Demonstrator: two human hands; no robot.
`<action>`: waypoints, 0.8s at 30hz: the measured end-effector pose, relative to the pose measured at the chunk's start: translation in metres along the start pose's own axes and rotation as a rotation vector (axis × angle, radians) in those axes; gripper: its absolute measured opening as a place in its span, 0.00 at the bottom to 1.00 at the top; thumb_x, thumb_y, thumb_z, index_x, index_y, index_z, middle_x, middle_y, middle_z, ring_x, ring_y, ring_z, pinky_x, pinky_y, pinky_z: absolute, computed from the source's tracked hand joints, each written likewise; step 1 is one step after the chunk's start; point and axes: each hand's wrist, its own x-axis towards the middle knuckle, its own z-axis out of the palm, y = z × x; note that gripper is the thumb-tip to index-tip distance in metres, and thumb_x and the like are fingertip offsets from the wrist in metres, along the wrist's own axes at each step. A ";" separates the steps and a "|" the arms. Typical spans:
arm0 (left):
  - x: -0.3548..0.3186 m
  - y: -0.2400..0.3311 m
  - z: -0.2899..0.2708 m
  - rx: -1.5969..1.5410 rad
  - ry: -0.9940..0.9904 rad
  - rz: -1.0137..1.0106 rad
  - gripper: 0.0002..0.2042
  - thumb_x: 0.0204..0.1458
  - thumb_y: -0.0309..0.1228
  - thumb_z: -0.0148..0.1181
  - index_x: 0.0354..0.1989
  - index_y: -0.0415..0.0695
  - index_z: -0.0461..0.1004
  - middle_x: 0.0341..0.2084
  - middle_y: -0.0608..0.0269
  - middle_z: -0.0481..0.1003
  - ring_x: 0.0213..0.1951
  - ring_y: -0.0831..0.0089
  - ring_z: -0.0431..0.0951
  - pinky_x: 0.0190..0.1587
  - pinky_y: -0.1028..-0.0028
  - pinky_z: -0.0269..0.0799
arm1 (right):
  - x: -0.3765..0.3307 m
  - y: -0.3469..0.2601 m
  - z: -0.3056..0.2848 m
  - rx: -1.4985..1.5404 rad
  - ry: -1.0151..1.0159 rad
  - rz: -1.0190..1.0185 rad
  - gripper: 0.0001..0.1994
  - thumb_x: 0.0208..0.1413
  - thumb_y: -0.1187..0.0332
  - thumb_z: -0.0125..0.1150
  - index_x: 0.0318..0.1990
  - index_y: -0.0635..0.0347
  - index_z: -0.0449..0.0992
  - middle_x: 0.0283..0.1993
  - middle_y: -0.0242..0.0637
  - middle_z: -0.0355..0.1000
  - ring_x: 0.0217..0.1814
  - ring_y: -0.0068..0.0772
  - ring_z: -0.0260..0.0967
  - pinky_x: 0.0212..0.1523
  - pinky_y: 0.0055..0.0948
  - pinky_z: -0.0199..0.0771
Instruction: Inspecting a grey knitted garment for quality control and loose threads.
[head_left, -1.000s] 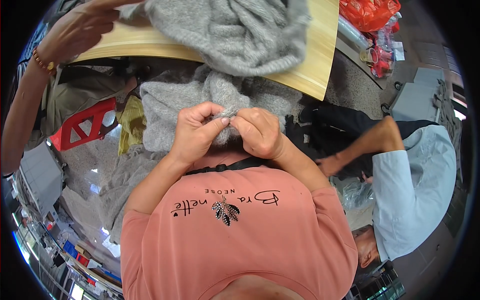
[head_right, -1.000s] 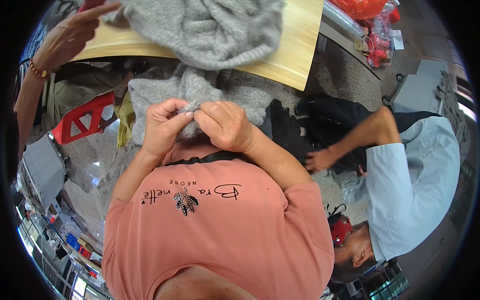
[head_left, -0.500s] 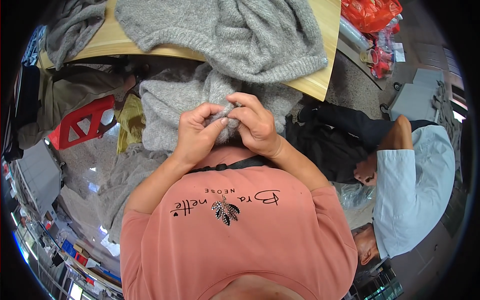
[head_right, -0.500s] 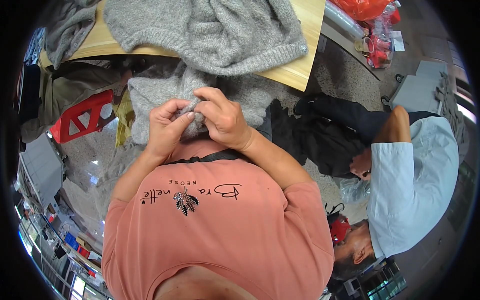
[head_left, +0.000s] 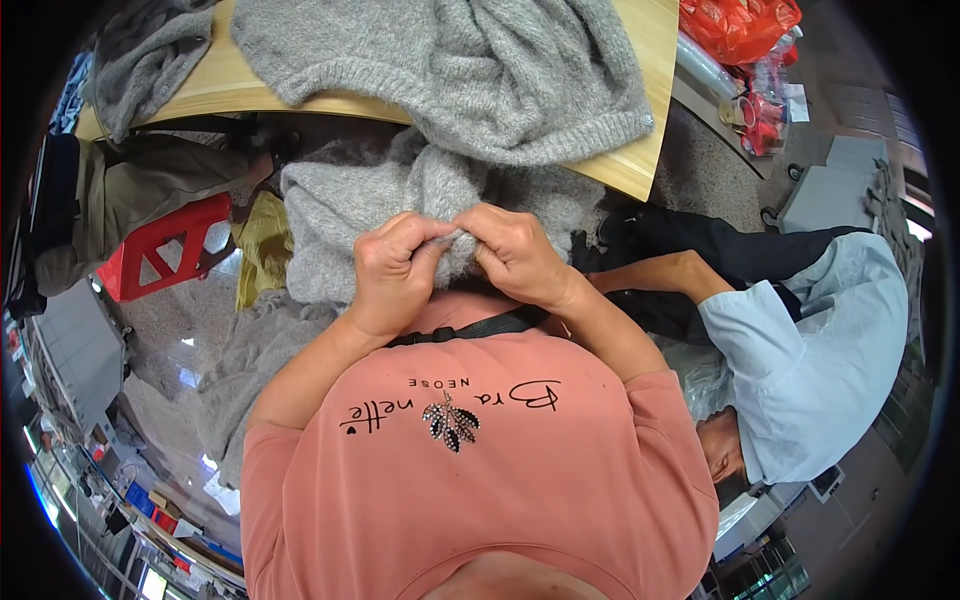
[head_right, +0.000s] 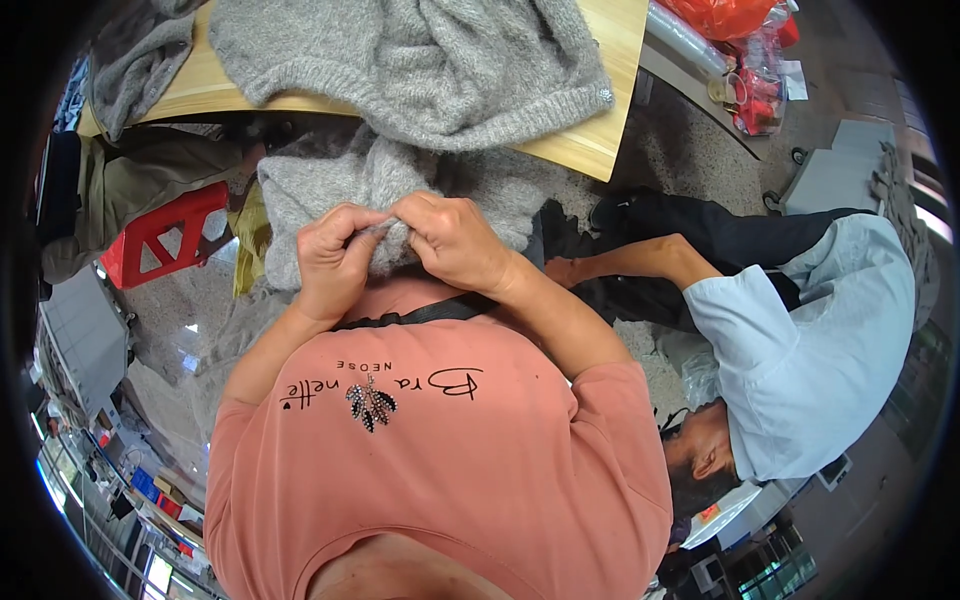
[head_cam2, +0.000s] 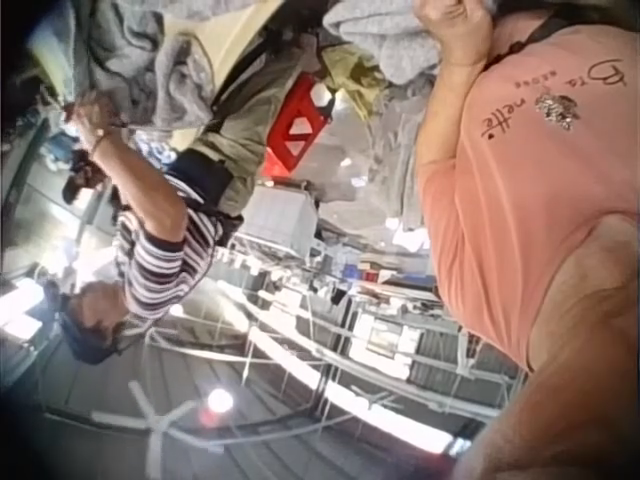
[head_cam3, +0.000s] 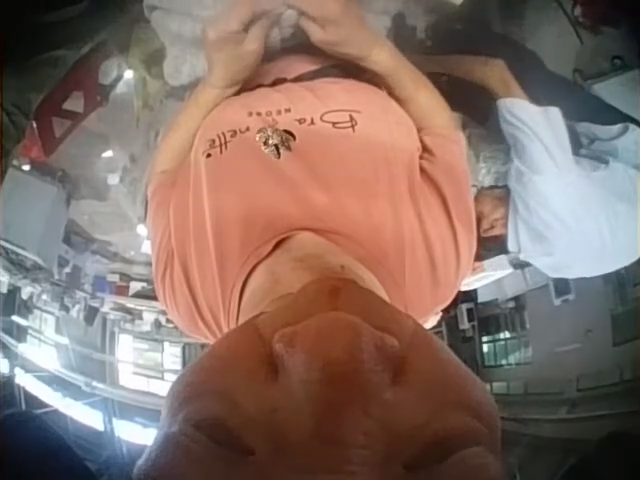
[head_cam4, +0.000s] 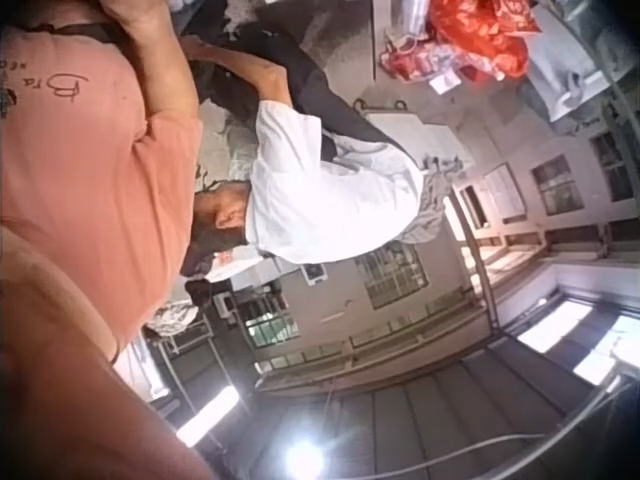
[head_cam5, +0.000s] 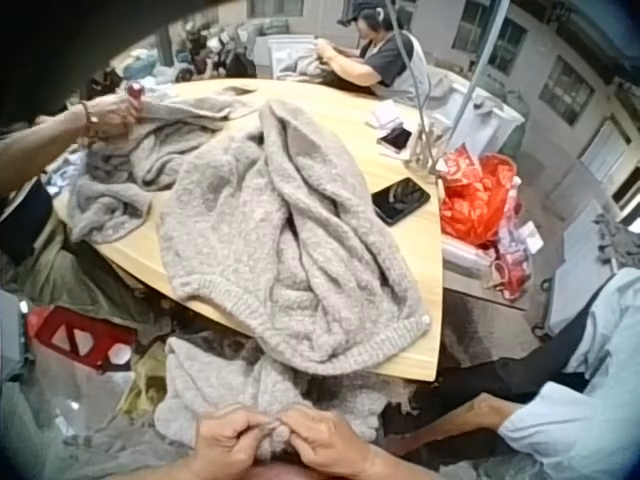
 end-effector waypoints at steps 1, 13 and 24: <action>0.001 0.000 0.000 0.001 0.000 0.001 0.07 0.37 0.15 0.55 0.25 0.38 0.73 0.20 0.58 0.72 0.21 0.70 0.72 0.23 0.78 0.66 | -0.001 0.000 0.001 -0.019 0.016 0.007 0.12 0.37 0.84 0.44 0.33 0.66 0.70 0.25 0.44 0.66 0.25 0.41 0.66 0.26 0.30 0.65; 0.007 0.000 0.006 0.132 0.126 0.330 0.09 0.35 0.13 0.53 0.26 0.39 0.70 0.19 0.58 0.70 0.20 0.66 0.72 0.21 0.75 0.67 | -0.005 -0.008 0.016 -0.110 0.364 -0.087 0.08 0.34 0.82 0.50 0.27 0.64 0.68 0.21 0.43 0.63 0.21 0.43 0.64 0.20 0.34 0.63; 0.002 -0.004 0.009 0.081 0.119 0.146 0.06 0.39 0.15 0.54 0.25 0.38 0.70 0.19 0.61 0.71 0.19 0.75 0.68 0.21 0.79 0.62 | -0.004 -0.004 0.017 -0.325 0.304 -0.138 0.07 0.30 0.79 0.52 0.23 0.60 0.65 0.18 0.38 0.60 0.19 0.40 0.63 0.18 0.33 0.62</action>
